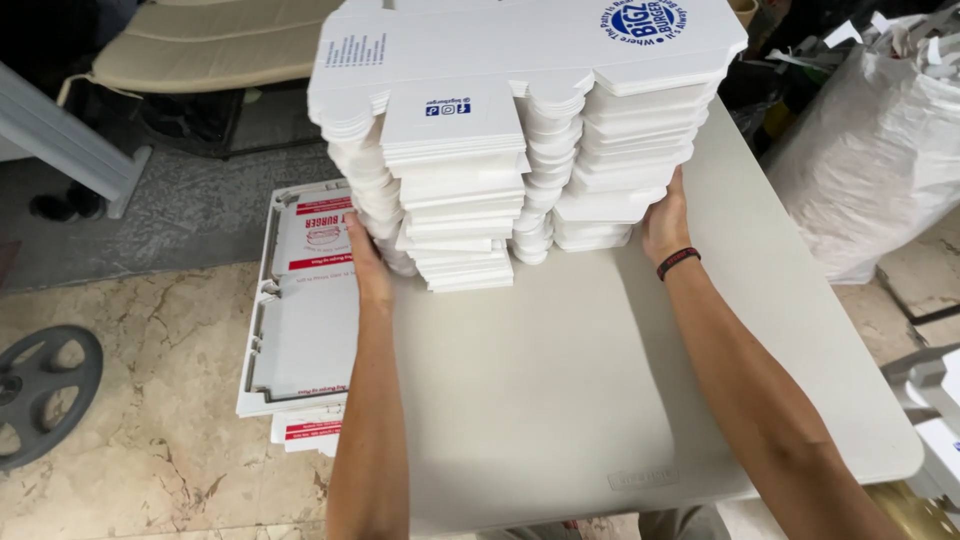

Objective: Organizing and stacking flat-folded cardboard burger boxes on a table in a packaging facility.

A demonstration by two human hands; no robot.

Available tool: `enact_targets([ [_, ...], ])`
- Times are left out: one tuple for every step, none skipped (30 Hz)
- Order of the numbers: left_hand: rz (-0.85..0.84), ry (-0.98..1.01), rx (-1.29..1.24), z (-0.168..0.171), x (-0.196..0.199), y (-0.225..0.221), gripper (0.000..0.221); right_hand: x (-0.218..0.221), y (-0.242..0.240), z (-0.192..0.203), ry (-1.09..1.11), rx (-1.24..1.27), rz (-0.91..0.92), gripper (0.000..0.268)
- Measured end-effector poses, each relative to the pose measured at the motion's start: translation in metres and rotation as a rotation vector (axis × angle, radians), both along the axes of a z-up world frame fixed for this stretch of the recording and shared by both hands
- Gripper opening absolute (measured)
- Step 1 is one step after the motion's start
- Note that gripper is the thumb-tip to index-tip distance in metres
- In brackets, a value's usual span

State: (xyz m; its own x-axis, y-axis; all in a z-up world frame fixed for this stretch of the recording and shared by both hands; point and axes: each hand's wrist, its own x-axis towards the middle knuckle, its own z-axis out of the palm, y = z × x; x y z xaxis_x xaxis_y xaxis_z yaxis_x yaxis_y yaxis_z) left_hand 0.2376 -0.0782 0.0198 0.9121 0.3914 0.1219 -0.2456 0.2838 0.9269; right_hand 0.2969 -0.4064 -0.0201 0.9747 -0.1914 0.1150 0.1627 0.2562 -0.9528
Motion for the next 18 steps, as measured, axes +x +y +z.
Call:
enact_targets([
  [0.045,0.025,0.125,0.019,-0.023,-0.013,0.057,-0.001,-0.004,-0.007,0.001,0.003,0.037,0.070],
  [0.041,0.036,0.126,0.007,-0.028,-0.003,0.057,0.001,-0.005,-0.012,0.013,0.004,0.033,0.070],
  [0.012,0.028,0.190,-0.004,-0.034,0.007,0.067,0.003,-0.007,-0.018,-0.003,0.031,0.038,0.070],
  [-0.021,0.015,0.259,-0.013,-0.038,0.016,0.078,0.004,-0.009,-0.023,-0.024,0.062,0.038,0.069],
  [-0.030,0.021,0.265,-0.020,-0.050,0.013,0.078,-0.004,-0.008,-0.021,-0.017,0.069,0.030,0.069],
  [0.009,0.022,0.271,-0.023,-0.060,0.012,0.076,-0.008,-0.004,-0.016,-0.027,0.085,0.029,0.067],
  [0.049,0.023,0.276,-0.025,-0.071,0.012,0.075,-0.012,0.000,-0.011,-0.037,0.101,0.028,0.065],
  [0.054,0.016,0.282,-0.021,-0.078,0.005,0.075,-0.015,0.001,-0.011,-0.044,0.106,0.032,0.065],
  [0.070,0.027,0.205,-0.016,-0.084,-0.002,0.073,-0.017,0.001,-0.012,-0.036,0.103,0.036,0.064],
  [0.096,0.034,0.123,-0.011,-0.090,-0.012,0.071,-0.015,0.000,-0.011,-0.032,0.096,0.051,0.064],
  [0.111,0.023,0.123,-0.009,-0.090,-0.017,0.071,-0.014,-0.005,-0.031,-0.043,0.096,0.067,0.064],
  [0.127,0.032,0.065,-0.005,-0.088,-0.015,0.072,-0.008,-0.002,-0.047,-0.086,0.101,0.070,0.064],
  [0.141,0.040,0.005,0.000,-0.088,-0.011,0.073,-0.002,0.001,-0.062,-0.130,0.107,0.074,0.065],
  [0.153,0.012,0.006,0.002,-0.087,-0.012,0.073,-0.008,0.002,-0.060,-0.156,0.110,0.087,0.065],
  [0.153,0.028,-0.072,0.004,-0.085,-0.013,0.074,-0.013,0.001,-0.058,-0.082,0.102,0.074,0.068],
  [0.150,0.053,-0.150,0.005,-0.084,-0.013,0.076,-0.020,0.001,-0.059,0.001,0.093,0.060,0.070],
  [0.160,0.035,-0.150,-0.007,-0.075,-0.003,0.076,-0.021,0.000,-0.051,-0.016,0.094,0.072,0.070],
  [0.139,0.020,-0.157,-0.020,-0.067,0.006,0.077,-0.027,-0.002,-0.048,0.050,0.084,0.078,0.070],
])
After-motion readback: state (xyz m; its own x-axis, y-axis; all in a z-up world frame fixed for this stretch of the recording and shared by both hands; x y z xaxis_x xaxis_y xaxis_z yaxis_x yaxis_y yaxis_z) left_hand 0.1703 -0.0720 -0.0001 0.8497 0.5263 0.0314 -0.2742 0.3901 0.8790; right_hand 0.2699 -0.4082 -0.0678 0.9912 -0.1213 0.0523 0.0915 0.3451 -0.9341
